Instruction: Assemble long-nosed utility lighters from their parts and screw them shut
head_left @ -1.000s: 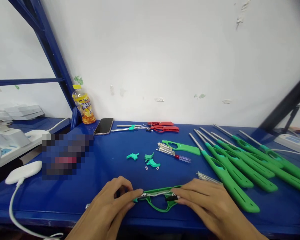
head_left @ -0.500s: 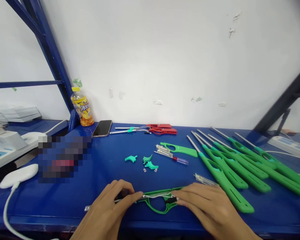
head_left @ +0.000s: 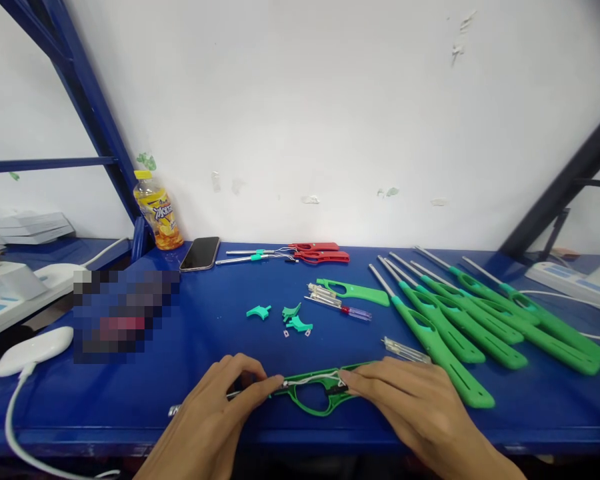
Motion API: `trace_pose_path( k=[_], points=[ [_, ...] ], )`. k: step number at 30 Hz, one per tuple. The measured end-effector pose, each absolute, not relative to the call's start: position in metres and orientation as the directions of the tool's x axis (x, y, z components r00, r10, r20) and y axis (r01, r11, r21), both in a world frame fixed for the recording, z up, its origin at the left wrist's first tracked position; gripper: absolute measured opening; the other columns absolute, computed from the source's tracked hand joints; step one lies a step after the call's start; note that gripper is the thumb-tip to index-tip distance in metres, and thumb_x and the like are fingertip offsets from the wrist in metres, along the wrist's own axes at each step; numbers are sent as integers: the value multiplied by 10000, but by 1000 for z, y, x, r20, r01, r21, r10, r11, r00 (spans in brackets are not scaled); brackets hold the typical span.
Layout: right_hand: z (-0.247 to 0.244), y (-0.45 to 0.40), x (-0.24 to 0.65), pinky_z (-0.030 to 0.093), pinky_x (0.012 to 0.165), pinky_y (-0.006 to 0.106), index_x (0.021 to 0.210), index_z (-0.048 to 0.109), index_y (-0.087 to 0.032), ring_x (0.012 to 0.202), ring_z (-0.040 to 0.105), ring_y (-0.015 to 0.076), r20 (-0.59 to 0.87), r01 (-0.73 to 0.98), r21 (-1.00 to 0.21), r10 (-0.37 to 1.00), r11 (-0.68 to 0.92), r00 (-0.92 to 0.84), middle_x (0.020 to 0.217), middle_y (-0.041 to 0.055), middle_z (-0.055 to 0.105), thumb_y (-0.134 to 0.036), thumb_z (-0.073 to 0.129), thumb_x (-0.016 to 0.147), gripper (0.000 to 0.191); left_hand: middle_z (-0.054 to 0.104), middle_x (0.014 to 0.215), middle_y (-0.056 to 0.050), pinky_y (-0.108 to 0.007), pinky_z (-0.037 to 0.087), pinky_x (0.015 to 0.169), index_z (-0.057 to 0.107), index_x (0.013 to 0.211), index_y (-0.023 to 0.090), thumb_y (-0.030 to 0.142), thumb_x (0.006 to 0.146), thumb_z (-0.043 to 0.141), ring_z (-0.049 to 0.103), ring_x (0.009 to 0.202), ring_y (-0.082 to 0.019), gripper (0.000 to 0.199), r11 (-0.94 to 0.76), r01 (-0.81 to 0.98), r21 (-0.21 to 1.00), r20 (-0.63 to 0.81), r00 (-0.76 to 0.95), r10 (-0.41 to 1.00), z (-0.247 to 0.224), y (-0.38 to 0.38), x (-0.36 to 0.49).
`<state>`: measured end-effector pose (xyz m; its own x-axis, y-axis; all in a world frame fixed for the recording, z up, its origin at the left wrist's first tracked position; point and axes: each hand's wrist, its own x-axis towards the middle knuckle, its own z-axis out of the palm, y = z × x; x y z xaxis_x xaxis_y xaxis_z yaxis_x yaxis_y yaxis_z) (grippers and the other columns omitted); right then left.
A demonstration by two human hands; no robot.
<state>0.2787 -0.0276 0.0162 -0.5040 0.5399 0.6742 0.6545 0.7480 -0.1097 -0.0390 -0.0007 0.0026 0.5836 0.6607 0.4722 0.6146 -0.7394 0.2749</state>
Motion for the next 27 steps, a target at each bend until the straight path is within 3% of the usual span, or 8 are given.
trace_pose_path(
  k=[12, 19, 22, 27],
  points=[
    [20, -28, 277, 593, 755, 263, 1167, 751, -181, 794, 775, 153, 663, 666, -151, 575, 730, -480, 1008, 33, 821, -117, 560, 1081, 220, 682, 1236, -42, -251, 605, 886, 600, 1461, 383, 17, 952, 410, 714, 1013, -167, 655, -749, 617, 240, 473, 599, 645, -2, 1, -40],
    [19, -28, 275, 581, 784, 270, 1143, 742, -189, 809, 762, 156, 640, 659, -203, 607, 725, -471, 1018, 25, 810, -105, 589, 1064, 191, 648, 1268, -34, -343, 594, 937, 520, 1534, 448, -52, 863, 371, 675, 1038, -197, 850, -739, 648, 181, 437, 621, 651, -6, 1, -38],
    [19, -28, 275, 565, 741, 275, 1159, 737, -186, 785, 745, 156, 637, 650, -198, 600, 733, -483, 994, 30, 801, -86, 579, 1060, 212, 633, 1250, -44, -334, 590, 903, 540, 1517, 433, -69, 840, 370, 652, 1001, -193, 859, -757, 625, 190, 434, 638, 636, -9, 3, -38],
    [16, -27, 279, 534, 701, 292, 1227, 712, -192, 777, 717, 161, 630, 646, -188, 595, 740, -499, 1010, 30, 791, -41, 573, 1038, 279, 626, 1266, -30, -370, 568, 977, 532, 1514, 430, -95, 827, 366, 645, 1049, -196, 881, -733, 657, 175, 390, 638, 664, -6, 0, -38]
  ],
)
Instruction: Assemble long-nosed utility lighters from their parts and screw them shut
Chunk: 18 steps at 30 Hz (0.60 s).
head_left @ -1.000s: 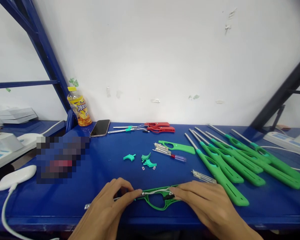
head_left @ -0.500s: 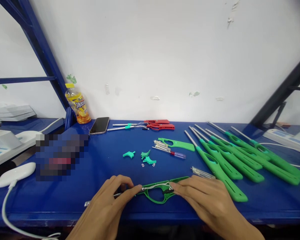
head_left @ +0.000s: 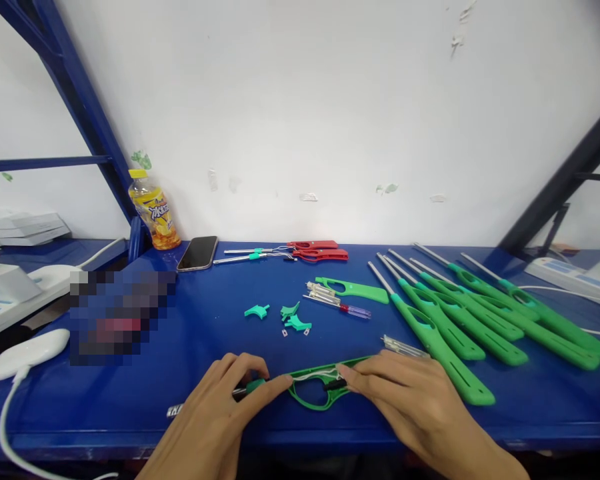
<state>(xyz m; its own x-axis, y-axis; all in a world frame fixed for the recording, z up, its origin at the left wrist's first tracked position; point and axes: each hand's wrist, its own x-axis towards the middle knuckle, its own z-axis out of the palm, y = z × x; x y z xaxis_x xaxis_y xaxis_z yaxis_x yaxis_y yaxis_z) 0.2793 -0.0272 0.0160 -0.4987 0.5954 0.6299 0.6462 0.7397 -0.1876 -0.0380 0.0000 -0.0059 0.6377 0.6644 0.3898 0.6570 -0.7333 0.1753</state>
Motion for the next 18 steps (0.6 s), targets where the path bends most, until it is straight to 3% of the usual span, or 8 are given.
trace_pose_path(
  k=[6, 9, 12, 18],
  points=[
    [17, -30, 279, 533, 762, 320, 1247, 713, -247, 860, 737, 180, 570, 685, -197, 650, 702, -503, 1104, 3, 805, -82, 554, 1059, 296, 609, 1294, -29, -421, 539, 1047, 514, 1517, 436, -112, 826, 345, 624, 1097, -200, 898, -706, 685, 179, 358, 623, 695, -3, -4, -35],
    [18, -32, 275, 526, 865, 349, 1196, 723, -289, 927, 756, 195, 560, 729, -236, 703, 642, -438, 1113, -30, 806, -231, 603, 1081, 177, 614, 1281, -31, -406, 550, 1026, 529, 1501, 434, -122, 819, 341, 621, 1092, -199, 901, -705, 686, 179, 359, 622, 696, 0, -4, -34],
    [16, -31, 273, 513, 876, 358, 1148, 726, -299, 910, 755, 199, 550, 743, -302, 746, 598, -376, 1074, -33, 799, -337, 643, 1072, 119, 629, 1269, -35, -383, 565, 994, 545, 1493, 430, -118, 816, 353, 623, 1069, -202, 892, -706, 689, 165, 363, 623, 693, 3, -4, -32],
    [10, -28, 275, 492, 879, 333, 1116, 703, -291, 935, 731, 181, 519, 720, -332, 755, 609, -400, 1073, -31, 769, -263, 593, 1098, 116, 645, 1248, -34, -377, 577, 955, 532, 1510, 427, -99, 798, 374, 638, 1025, -205, 899, -733, 665, 142, 396, 641, 658, -2, 0, -34]
  ],
)
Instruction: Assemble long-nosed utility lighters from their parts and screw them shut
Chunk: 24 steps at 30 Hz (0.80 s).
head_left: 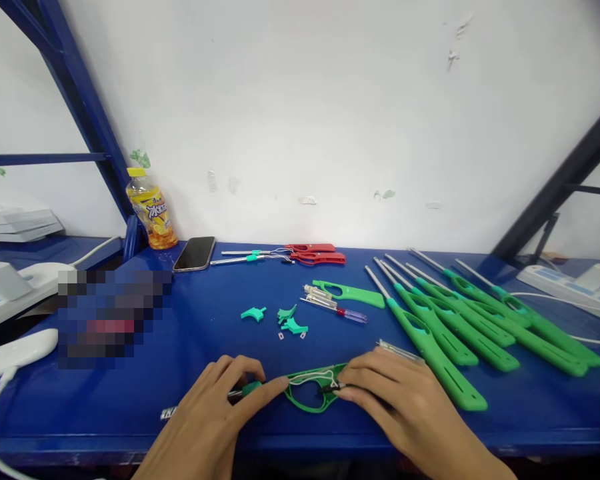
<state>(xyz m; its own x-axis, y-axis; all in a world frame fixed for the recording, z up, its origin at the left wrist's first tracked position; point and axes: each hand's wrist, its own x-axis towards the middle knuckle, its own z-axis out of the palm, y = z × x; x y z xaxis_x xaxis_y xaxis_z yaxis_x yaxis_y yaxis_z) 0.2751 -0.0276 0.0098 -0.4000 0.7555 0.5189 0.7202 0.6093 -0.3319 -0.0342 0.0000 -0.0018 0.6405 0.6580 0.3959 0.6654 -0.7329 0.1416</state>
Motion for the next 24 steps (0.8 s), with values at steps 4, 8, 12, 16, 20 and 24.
trace_pose_path(
  k=[4, 8, 12, 16, 20, 24],
  points=[
    [9, -26, 276, 495, 894, 311, 1081, 671, -272, 899, 728, 167, 537, 705, -314, 731, 636, -421, 1037, -26, 758, -266, 558, 1113, 118, 660, 1213, -37, -341, 591, 852, 539, 1512, 418, -69, 796, 407, 655, 962, -209, 875, -763, 636, 119, 422, 663, 618, -6, 6, -36],
    [9, -23, 275, 518, 816, 281, 1054, 636, -251, 795, 719, 151, 588, 694, -273, 687, 666, -428, 965, -25, 757, -273, 512, 1128, 147, 679, 1183, -39, -321, 585, 830, 530, 1529, 398, -41, 828, 456, 664, 930, -206, 831, -777, 624, 90, 434, 677, 594, -2, 6, -35],
    [9, -24, 273, 514, 755, 299, 1051, 625, -254, 763, 702, 167, 573, 730, -269, 713, 629, -404, 931, -28, 745, -271, 515, 1123, 133, 688, 1200, -52, -333, 576, 860, 533, 1527, 377, -68, 814, 431, 666, 970, -212, 847, -766, 638, 75, 425, 674, 604, 6, 2, -31],
    [11, -26, 272, 497, 832, 335, 1039, 641, -272, 816, 707, 187, 529, 751, -293, 755, 592, -388, 965, -32, 749, -278, 524, 1119, 142, 677, 1231, -70, -340, 589, 870, 541, 1521, 343, 14, 918, 437, 652, 1020, -225, 695, -780, 617, 106, 459, 665, 589, 9, -1, -27],
    [11, -27, 273, 475, 855, 337, 1038, 662, -283, 869, 704, 181, 489, 738, -345, 782, 580, -386, 1008, -37, 745, -290, 560, 1110, 124, 654, 1297, -79, -354, 595, 944, 528, 1533, 313, 201, 1057, 471, 614, 1175, -249, 492, -767, 631, 115, 516, 622, 589, 10, -5, -26],
    [11, -27, 275, 462, 861, 340, 1038, 671, -292, 877, 699, 177, 472, 737, -376, 801, 561, -369, 1010, -44, 744, -312, 606, 1092, 87, 657, 1290, -100, -432, 580, 962, 572, 1494, 267, 217, 1068, 475, 605, 1185, -282, 440, -706, 707, 49, 520, 585, 622, 18, -2, -19]
  ],
)
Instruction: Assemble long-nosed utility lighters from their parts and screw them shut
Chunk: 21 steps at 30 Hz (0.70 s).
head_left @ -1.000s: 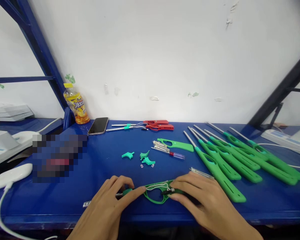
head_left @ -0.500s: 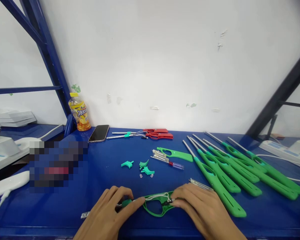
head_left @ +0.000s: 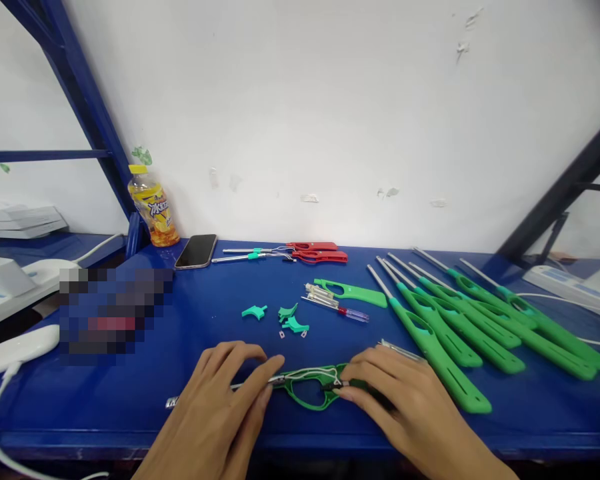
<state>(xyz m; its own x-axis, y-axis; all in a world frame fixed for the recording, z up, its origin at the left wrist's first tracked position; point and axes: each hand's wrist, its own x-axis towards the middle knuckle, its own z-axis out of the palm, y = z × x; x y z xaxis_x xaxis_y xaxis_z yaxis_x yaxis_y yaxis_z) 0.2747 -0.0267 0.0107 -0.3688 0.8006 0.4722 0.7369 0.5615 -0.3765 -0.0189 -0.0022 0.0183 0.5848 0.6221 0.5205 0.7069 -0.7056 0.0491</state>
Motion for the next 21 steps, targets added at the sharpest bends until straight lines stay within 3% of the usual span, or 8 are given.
trace_pose_path(
  k=[4, 6, 8, 16, 20, 21],
  points=[
    [10, -26, 275, 456, 882, 352, 1062, 662, -287, 884, 699, 177, 472, 726, -374, 792, 578, -387, 1023, -40, 741, -298, 599, 1097, 73, 674, 1252, -183, -520, 570, 861, 711, 1341, 175, 90, 1009, 450, 633, 1116, -367, 431, -487, 868, -94, 495, 465, 734, 39, 20, -2],
    [10, -26, 275, 460, 896, 353, 1076, 666, -288, 889, 699, 176, 469, 719, -372, 787, 587, -401, 1031, -38, 741, -284, 587, 1101, 83, 683, 1238, -215, -521, 566, 819, 714, 1346, 134, 26, 955, 470, 660, 1048, -394, 473, -330, 926, -182, 392, 376, 840, 50, 34, 4],
    [10, -26, 275, 468, 894, 347, 1069, 674, -285, 878, 703, 172, 466, 715, -366, 782, 596, -413, 1024, -37, 746, -285, 575, 1106, 106, 705, 1163, -203, -496, 566, 790, 729, 1315, 127, -2, 943, 471, 685, 987, -388, 470, -287, 930, -228, 271, 344, 899, 59, 47, 7],
    [19, -25, 275, 519, 814, 312, 1032, 719, -249, 860, 709, 170, 479, 704, -363, 771, 610, -420, 989, -1, 757, -312, 567, 1107, 181, 755, 929, -77, -344, 524, 712, 777, 1002, 182, -24, 950, 469, 735, 869, -279, 374, -408, 881, -238, 220, 458, 861, 60, 75, 1],
    [22, -26, 275, 524, 831, 315, 1045, 722, -249, 876, 706, 177, 449, 715, -391, 799, 579, -401, 1000, 6, 756, -303, 559, 1110, 183, 752, 1004, -92, -370, 540, 734, 767, 1081, 180, 3, 964, 447, 715, 909, -293, 385, -447, 867, -221, 329, 497, 803, 59, 54, -4],
    [22, -26, 275, 523, 830, 313, 1045, 725, -249, 874, 706, 176, 443, 719, -391, 802, 574, -400, 998, 7, 756, -307, 555, 1112, 192, 749, 1017, -93, -383, 553, 745, 762, 1100, 181, 18, 962, 454, 709, 916, -295, 376, -513, 839, -183, 423, 538, 729, 57, 43, -4]
  ],
)
